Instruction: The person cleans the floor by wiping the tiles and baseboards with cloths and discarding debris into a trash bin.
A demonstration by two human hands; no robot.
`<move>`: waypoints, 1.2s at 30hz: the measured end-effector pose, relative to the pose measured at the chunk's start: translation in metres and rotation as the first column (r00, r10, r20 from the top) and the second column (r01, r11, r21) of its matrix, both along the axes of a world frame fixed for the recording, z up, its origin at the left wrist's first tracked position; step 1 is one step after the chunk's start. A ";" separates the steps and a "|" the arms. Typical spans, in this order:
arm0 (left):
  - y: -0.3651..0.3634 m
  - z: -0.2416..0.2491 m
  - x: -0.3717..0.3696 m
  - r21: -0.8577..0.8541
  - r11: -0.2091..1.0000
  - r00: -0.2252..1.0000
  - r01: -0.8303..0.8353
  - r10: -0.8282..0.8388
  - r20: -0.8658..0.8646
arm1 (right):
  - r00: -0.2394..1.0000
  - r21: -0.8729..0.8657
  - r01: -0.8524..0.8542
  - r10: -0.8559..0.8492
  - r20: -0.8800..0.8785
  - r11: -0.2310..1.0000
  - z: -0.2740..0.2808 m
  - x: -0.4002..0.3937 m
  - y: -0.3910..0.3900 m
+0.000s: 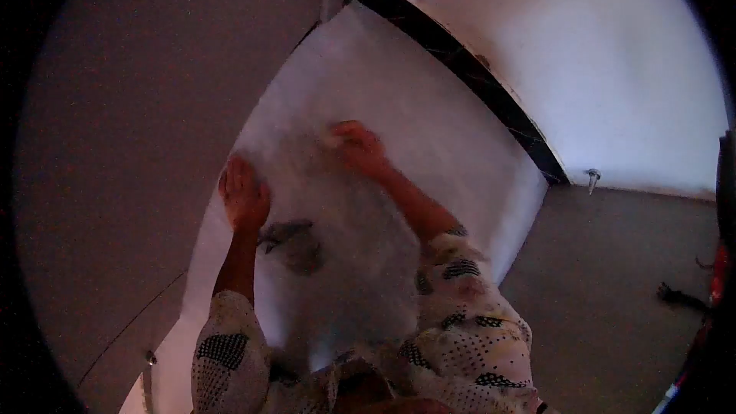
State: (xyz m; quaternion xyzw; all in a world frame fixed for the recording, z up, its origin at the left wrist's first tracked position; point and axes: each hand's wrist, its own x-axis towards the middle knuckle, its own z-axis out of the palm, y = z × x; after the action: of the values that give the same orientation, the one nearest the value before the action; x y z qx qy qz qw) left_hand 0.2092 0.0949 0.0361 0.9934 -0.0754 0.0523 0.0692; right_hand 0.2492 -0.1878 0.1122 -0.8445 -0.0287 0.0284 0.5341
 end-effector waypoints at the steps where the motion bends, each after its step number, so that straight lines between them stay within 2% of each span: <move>1: 0.003 0.005 0.004 -0.010 1.000 1.000 -0.004 0.004 -0.021 | 0.979 0.033 0.156 -0.150 -0.137 0.987 0.015 -0.002 -0.030; 2: 0.002 0.012 0.007 -0.015 1.000 0.999 -0.008 0.008 -0.045 | 0.915 0.172 0.394 -0.368 -0.165 0.903 -0.011 -0.003 -0.083; 3: 0.006 0.018 0.010 -0.022 1.000 0.997 -0.011 0.009 -0.075 | 0.887 -0.120 0.461 -0.453 0.091 0.879 0.002 -0.007 -0.121; 5: 0.015 0.028 0.018 -0.019 1.000 0.996 0.011 -0.013 -0.090 | 0.671 -0.068 0.728 -0.688 0.274 0.683 -0.028 -0.004 -0.213; 6: -0.043 0.016 0.010 0.000 1.000 0.996 0.017 -0.017 -0.086 | 0.622 -0.155 0.778 -0.710 0.330 0.609 -0.044 -0.010 -0.296; 7: -0.045 0.015 0.013 -0.011 1.000 0.996 0.013 -0.014 -0.088 | 0.572 -0.254 0.820 -0.719 0.395 0.513 -0.045 -0.006 -0.309; 8: -0.049 0.017 0.014 -0.019 1.000 0.996 0.008 -0.009 -0.088 | 0.624 -0.454 0.781 -0.558 0.547 0.428 -0.058 0.009 -0.312; 10: -0.051 0.013 0.017 -0.002 1.000 0.998 0.015 -0.015 -0.059 | 0.735 -0.729 0.677 -0.139 0.664 0.096 -0.093 0.036 -0.309; 11: -0.050 0.004 0.019 0.021 0.999 0.999 0.026 -0.026 -0.025 | 0.840 -0.732 0.543 -0.269 0.471 0.411 -0.085 0.060 -0.269; 12: -0.051 0.000 0.021 0.040 0.999 0.999 0.035 -0.035 0.012 | 0.892 -0.606 0.447 -0.381 0.244 0.658 -0.075 0.083 -0.227; 13: -0.052 -0.020 0.056 0.033 0.998 0.998 0.052 -0.051 -0.036 | 0.903 -0.756 0.391 -0.057 0.426 0.525 -0.086 0.101 -0.168; 14: -0.055 -0.012 0.062 0.053 0.998 0.995 0.041 -0.035 -0.096 | 0.948 -0.716 0.177 0.079 0.309 0.675 -0.071 0.101 -0.118; 15: -0.058 -0.005 0.065 0.075 0.997 0.988 0.032 -0.020 -0.155 | 0.918 -0.682 0.158 0.149 0.368 0.714 -0.091 0.090 -0.080; 16: -0.052 -0.011 0.059 0.038 0.998 0.995 0.042 -0.038 -0.097 | 0.974 -0.753 -0.105 0.218 0.053 0.650 -0.079 0.072 -0.034; 17: -0.045 -0.017 0.061 0.007 0.998 0.998 0.059 -0.059 -0.032 | 0.918 -0.660 -0.108 0.330 0.221 0.743 -0.100 0.039 -0.012; 18: -0.038 -0.019 0.065 -0.020 0.997 0.997 0.074 -0.073 0.031 | 0.875 -0.623 -0.273 0.459 0.157 0.733 -0.103 0.014 0.003; 19: -0.033 -0.017 0.070 -0.052 0.996 0.997 0.074 -0.073 0.024 | 0.807 -0.569 -0.435 0.582 0.097 0.698 -0.106 0.003 0.013; 21: -0.033 -0.012 0.073 -0.104 0.993 0.998 0.062 -0.063 -0.008 | 0.937 -0.426 -0.306 0.348 0.021 0.851 -0.146 0.017 -0.028; 22: -0.026 -0.005 0.085 -0.107 0.992 0.994 0.070 -0.078 -0.081 | 0.974 -0.353 -0.227 0.220 -0.060 0.908 -0.158 0.031 -0.047; 23: -0.031 0.005 0.097 -0.100 0.992 0.984 0.070 -0.085 -0.155 | 0.999 -0.540 -0.043 0.046 -0.007 0.840 -0.112 0.060 -0.067; 24: -0.037 0.012 0.110 -0.095 0.993 0.972 0.066 -0.086 -0.221 | 0.991 -0.685 0.123 -0.128 0.044 0.719 -0.063 0.089 -0.085; 25: -0.044 0.014 0.114 -0.100 0.994 0.968 0.053 -0.076 -0.239 | 0.917 -0.434 0.395 -0.321 0.237 0.810 -0.058 0.110 -0.120; 26: -0.039 0.015 0.119 -0.115 0.993 0.964 0.039 -0.067 -0.259 | 0.851 -0.565 0.522 -0.353 0.388 0.639 -0.055 0.138 -0.133; 27: -0.029 -0.004 0.088 -0.149 0.989 0.961 -0.021 -0.021 -0.275 | 0.869 -0.731 0.484 -0.168 0.465 0.482 -0.106 0.164 -0.175; 29: -0.018 -0.016 0.087 -0.150 0.988 0.990 0.030 -0.050 -0.130 | 0.755 -0.635 0.649 -0.247 0.608 0.419 -0.105 0.211 -0.154; 30: -0.015 -0.020 0.085 -0.149 0.986 0.995 0.069 -0.078 -0.061 | 0.822 -0.711 0.562 -0.187 0.538 0.422 -0.091 0.217 -0.118; 32: -0.015 -0.020 0.079 0.009 0.999 0.995 0.046 -0.045 -0.088 | 0.893 -0.708 0.397 -0.069 0.444 0.584 -0.070 0.217 -0.026; 33: -0.022 -0.018 0.076 0.077 0.996 0.995 0.040 -0.033 -0.091 | 0.900 -0.617 0.302 -0.004 0.436 0.726 -0.070 0.214 0.009; 34: -0.025 -0.019 0.069 0.087 0.996 0.995 0.001 0.008 -0.104 | 0.825 -0.685 0.277 0.198 0.529 0.673 -0.101 0.203 0.025; 35: -0.028 -0.023 0.055 0.094 0.995 0.992 -0.024 0.035 -0.120 | 0.940 -0.690 -0.011 0.243 0.239 0.723 -0.088 0.172 0.046; 36: -0.033 -0.019 0.048 0.092 0.995 0.990 -0.028 0.041 -0.134 | 0.896 -0.554 -0.083 0.305 0.323 0.828 -0.103 0.135 0.059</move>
State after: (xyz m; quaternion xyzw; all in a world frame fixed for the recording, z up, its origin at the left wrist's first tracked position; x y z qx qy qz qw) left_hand 0.2571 0.0615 0.0168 0.9979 -0.0556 -0.0174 0.0282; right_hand 0.3842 -0.1289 0.0087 -0.9381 -0.2151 -0.0818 0.2589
